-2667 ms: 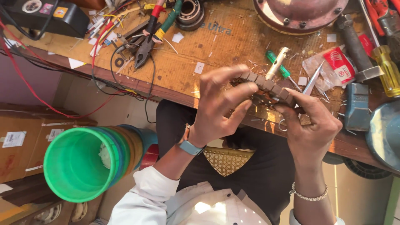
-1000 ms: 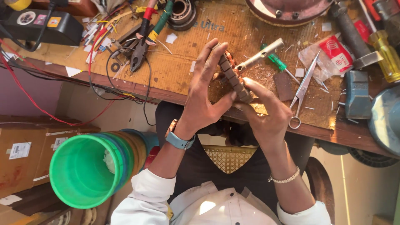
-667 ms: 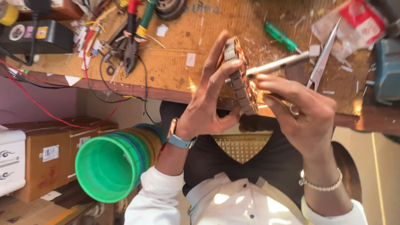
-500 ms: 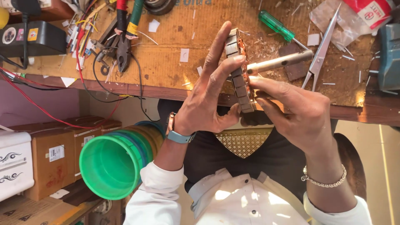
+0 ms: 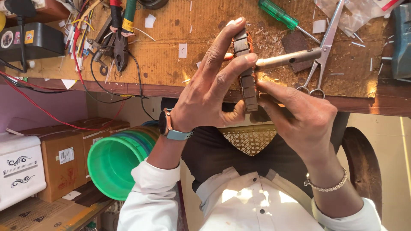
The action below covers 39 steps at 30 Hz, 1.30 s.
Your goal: The person is repairing a motor stator by inserting small white insulating pieces into the slots of the copper windings. They use a green screwdriver to adjust the windings and tweezers to place the insulators precisely.
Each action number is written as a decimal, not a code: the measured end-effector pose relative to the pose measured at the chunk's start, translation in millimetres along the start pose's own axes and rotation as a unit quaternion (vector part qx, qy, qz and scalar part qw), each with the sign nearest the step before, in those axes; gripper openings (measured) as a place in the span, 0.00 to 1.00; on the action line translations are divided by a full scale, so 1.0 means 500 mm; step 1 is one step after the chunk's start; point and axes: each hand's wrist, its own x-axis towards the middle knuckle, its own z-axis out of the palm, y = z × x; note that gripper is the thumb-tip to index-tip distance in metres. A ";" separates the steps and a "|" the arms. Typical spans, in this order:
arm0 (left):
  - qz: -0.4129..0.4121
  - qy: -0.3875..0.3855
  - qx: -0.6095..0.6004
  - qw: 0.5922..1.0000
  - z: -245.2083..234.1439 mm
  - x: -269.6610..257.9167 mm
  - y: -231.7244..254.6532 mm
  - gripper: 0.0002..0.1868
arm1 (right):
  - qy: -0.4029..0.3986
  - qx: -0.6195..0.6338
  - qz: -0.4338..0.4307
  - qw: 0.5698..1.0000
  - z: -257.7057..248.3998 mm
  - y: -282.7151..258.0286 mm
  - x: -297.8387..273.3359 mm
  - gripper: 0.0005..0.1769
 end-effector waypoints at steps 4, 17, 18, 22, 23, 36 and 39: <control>0.006 -0.004 0.015 1.000 -0.001 -0.003 0.003 0.40 | 0.009 -0.010 0.002 1.000 0.003 -0.004 -0.010 0.19; 0.013 0.017 -0.050 0.999 -0.008 0.009 -0.012 0.52 | -0.042 0.062 0.059 0.995 -0.016 -0.004 0.044 0.12; 0.009 0.025 -0.051 0.998 -0.010 0.013 -0.008 0.52 | -0.039 0.066 0.047 0.996 -0.015 -0.004 0.045 0.18; -0.023 0.082 -0.025 0.996 -0.004 0.017 -0.016 0.51 | -0.019 0.020 -0.002 1.000 0.021 0.003 0.025 0.36; -0.031 0.089 -0.019 0.995 -0.003 0.017 -0.019 0.51 | 0.000 -0.007 -0.017 1.000 0.036 0.006 0.019 0.38; 0.039 0.004 0.278 0.960 -0.085 0.027 -0.038 0.29 | -0.037 -0.052 -0.123 0.990 0.036 0.014 0.137 0.21; -0.020 0.073 0.216 0.973 -0.071 0.015 -0.021 0.28 | -0.034 0.007 -0.126 0.991 0.031 -0.001 0.160 0.23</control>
